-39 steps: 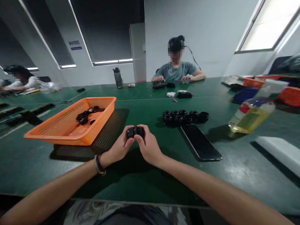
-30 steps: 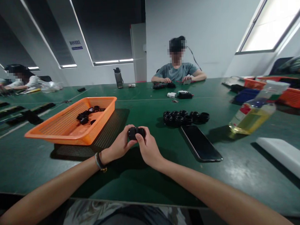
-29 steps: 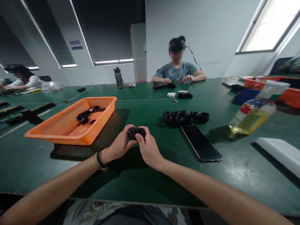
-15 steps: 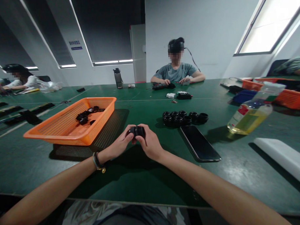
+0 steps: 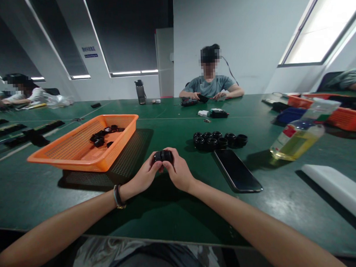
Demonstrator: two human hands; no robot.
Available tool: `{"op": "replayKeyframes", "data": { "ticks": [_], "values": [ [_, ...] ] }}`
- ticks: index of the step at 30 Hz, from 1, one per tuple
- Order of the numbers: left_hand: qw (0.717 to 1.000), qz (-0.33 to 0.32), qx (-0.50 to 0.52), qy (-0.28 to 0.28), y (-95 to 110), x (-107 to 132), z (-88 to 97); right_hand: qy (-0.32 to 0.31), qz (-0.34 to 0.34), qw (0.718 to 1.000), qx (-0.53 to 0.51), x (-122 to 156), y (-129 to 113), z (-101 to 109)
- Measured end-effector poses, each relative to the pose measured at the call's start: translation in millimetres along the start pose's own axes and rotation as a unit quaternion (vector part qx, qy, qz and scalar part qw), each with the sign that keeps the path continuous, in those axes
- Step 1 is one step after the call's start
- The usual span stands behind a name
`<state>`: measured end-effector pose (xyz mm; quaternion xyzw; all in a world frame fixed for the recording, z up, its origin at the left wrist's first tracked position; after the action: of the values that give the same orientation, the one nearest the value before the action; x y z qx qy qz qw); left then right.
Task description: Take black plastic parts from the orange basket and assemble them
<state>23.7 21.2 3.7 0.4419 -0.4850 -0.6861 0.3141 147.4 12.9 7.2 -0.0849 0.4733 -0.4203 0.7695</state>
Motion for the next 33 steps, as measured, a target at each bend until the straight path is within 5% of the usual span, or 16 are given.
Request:
{"op": "replayKeyframes", "data": {
  "ticks": [12, 28, 33],
  "values": [
    [0.985, -0.101, -0.139, -0.012, 10.1, 0.0, 6.4, 0.022, -0.113, 0.99, -0.081, 6.3, -7.7, -5.3],
    [0.944, -0.14, -0.291, -0.071, 5.0, -10.7, 18.7, 0.006, -0.221, 0.955, -0.196, 12.1, -0.6, -21.6],
    [0.957, -0.106, -0.26, -0.07, 9.0, -12.1, 18.5, 0.023, -0.205, 0.964, -0.17, 9.0, -0.7, -19.8]
  ]
}}
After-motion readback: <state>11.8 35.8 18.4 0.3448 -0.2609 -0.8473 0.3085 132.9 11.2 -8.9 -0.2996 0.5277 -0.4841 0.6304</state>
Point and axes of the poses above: each hand's wrist, its own x-axis away from the middle knuckle, its own z-axis out of the back of the hand, y = z × x, the point moved 3 cm from there along -x, towards the middle knuckle, and after that the axes turned 7 degrees about x, right-handed, at the moved point
